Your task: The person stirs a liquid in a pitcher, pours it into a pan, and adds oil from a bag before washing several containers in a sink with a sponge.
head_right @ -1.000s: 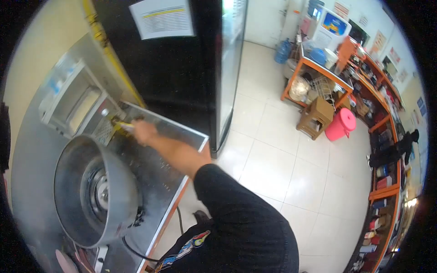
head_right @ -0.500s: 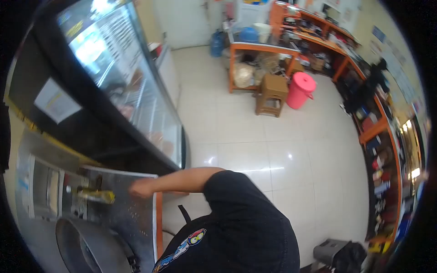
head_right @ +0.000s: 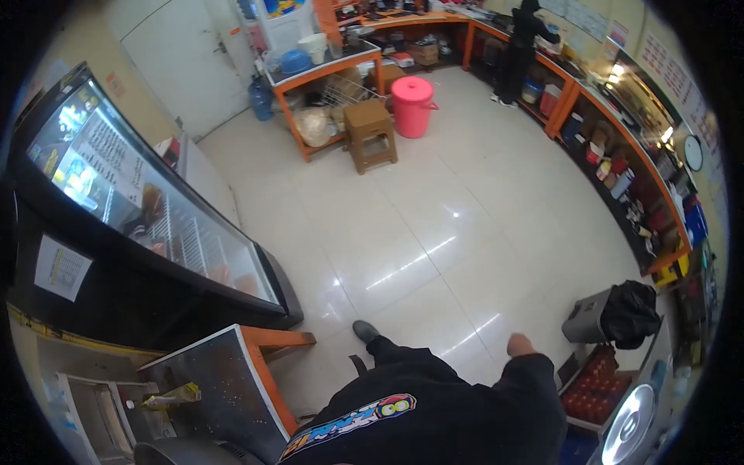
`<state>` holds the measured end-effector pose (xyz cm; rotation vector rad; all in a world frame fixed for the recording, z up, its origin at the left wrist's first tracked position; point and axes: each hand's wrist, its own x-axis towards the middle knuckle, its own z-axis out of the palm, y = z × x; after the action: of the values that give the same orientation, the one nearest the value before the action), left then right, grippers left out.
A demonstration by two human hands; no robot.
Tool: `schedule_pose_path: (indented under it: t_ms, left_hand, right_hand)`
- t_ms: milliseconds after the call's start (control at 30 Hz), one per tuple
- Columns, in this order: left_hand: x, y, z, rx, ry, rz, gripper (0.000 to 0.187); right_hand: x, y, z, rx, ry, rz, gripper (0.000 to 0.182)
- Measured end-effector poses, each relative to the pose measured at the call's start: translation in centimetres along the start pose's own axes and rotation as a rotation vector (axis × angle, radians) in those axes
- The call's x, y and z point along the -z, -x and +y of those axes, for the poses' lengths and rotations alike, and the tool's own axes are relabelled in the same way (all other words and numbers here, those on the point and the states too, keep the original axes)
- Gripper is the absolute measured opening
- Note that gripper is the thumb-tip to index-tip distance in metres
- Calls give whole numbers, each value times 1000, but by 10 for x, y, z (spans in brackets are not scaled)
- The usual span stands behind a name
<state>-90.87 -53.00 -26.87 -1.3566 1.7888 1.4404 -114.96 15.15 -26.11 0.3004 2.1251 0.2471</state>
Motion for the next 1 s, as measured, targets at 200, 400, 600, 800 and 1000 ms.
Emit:
schedule_pose_path:
  t_ms: [200, 400, 600, 800, 1000]
  left_hand:
    - [-15, 0, 31, -52, -199, -43, 36]
    - [-69, -22, 136, -231, -487, -87, 36]
    - [-174, -40, 289, -415, -852, -176, 35]
    - [-289, -80, 417, -541, -1065, -400, 35]
    - [-404, -103, 509, -534, -1108, -589, 36]
  right_hand:
    - [-211, 15, 42, -153, -343, -12, 19]
    - [-82, -28, -53, 323, -651, 185, 46]
    - [93, -101, -3, 444, -950, 836, 55]
    - [105, -43, 109, -23, -1392, 622, 45]
    - [-141, 48, 67, -895, -1572, 425, 47]
